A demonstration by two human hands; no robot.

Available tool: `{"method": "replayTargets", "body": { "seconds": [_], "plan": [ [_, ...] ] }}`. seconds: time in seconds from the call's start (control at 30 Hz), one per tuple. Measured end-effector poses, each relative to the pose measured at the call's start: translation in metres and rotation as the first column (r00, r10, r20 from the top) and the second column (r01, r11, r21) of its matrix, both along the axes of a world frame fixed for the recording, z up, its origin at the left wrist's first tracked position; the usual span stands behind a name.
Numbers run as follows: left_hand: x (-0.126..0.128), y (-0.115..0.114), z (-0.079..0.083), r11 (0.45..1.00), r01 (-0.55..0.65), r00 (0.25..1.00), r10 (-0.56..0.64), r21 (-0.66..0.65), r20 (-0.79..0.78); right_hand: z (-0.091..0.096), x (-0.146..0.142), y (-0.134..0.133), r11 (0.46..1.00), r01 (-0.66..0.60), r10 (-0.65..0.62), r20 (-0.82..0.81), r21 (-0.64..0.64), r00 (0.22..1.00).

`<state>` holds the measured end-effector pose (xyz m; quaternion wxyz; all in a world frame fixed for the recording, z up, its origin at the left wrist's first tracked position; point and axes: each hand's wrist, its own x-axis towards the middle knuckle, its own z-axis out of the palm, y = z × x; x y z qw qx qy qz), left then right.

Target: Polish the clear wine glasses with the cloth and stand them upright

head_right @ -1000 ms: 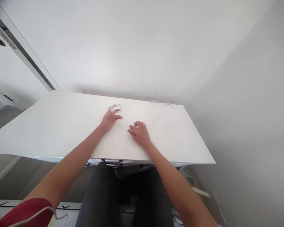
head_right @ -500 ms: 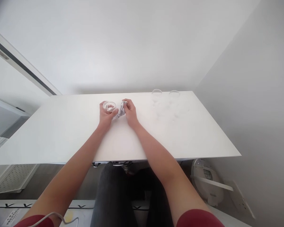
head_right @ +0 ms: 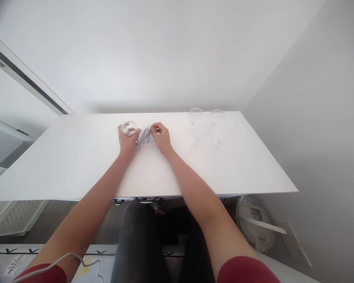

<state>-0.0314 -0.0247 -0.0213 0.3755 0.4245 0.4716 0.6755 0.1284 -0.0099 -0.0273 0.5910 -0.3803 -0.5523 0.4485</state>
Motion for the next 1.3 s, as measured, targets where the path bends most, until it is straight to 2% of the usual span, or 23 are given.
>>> {"method": "replayTargets", "body": {
  "seconds": [0.13, 0.2, 0.37, 0.47, 0.57, 0.73, 0.87, 0.93, 1.03, 1.1, 1.17, 1.23, 1.3],
  "plan": [
    [0.001, 0.001, -0.002, 1.000, 0.027, 1.000, -0.027, 0.001, -0.007, 0.000, 0.001, 0.001, 0.994, -0.072, 0.062, 0.118, 0.082, 0.991],
    [0.000, 0.002, -0.003, 0.999, 0.044, 0.999, -0.044, 0.007, 0.025, 0.001, 0.002, 0.002, 0.994, -0.049, 0.038, 0.118, 0.096, 0.992],
    [0.002, 0.001, -0.003, 0.988, 0.142, 0.989, -0.145, 0.069, 0.039, 0.000, 0.005, 0.004, 0.989, 0.146, -0.146, 0.007, -0.034, 0.989],
    [0.002, 0.002, -0.003, 0.983, 0.171, 0.985, -0.171, 0.067, 0.000, -0.003, 0.005, 0.006, 0.987, 0.143, -0.143, 0.007, -0.079, 0.990],
    [0.000, 0.003, -0.004, 0.991, 0.125, 0.992, -0.125, 0.041, 0.001, -0.004, 0.003, 0.007, 0.991, 0.088, -0.092, -0.045, -0.103, 0.995],
    [-0.006, 0.004, -0.004, 0.999, -0.033, 0.999, 0.033, -0.003, -0.017, 0.000, 0.003, 0.005, 0.988, 0.123, -0.132, -0.096, -0.091, 0.987],
    [-0.007, 0.003, -0.002, 0.993, -0.118, 0.992, 0.119, 0.017, -0.049, 0.002, 0.002, 0.002, 0.997, -0.020, 0.008, -0.158, -0.077, 0.987],
    [-0.007, 0.003, -0.002, 0.991, -0.133, 0.990, 0.135, 0.032, -0.049, 0.001, 0.002, 0.001, 0.996, -0.031, 0.019, -0.140, -0.081, 0.990],
    [-0.008, 0.004, -0.001, 0.984, -0.169, 0.985, 0.170, 0.047, -0.017, 0.003, 0.003, -0.001, 0.994, 0.113, -0.113, 0.002, -0.009, 0.994],
    [-0.008, 0.005, -0.001, 0.981, -0.194, 0.981, 0.194, 0.028, 0.009, 0.006, 0.005, -0.003, 0.963, 0.247, -0.256, 0.079, 0.109, 0.963],
    [-0.008, 0.005, 0.001, 0.979, -0.203, 0.979, 0.203, -0.001, 0.021, 0.010, 0.008, -0.005, 0.922, 0.323, -0.350, 0.106, 0.213, 0.931],
    [-0.008, 0.005, 0.002, 0.978, -0.206, 0.978, 0.206, -0.010, 0.015, 0.012, 0.010, -0.006, 0.918, 0.316, -0.350, 0.115, 0.240, 0.930],
    [-0.008, 0.004, 0.003, 0.976, -0.218, 0.976, 0.218, 0.005, -0.001, 0.012, 0.011, -0.005, 0.948, 0.279, -0.294, 0.088, 0.152, 0.952]
  ]
}}
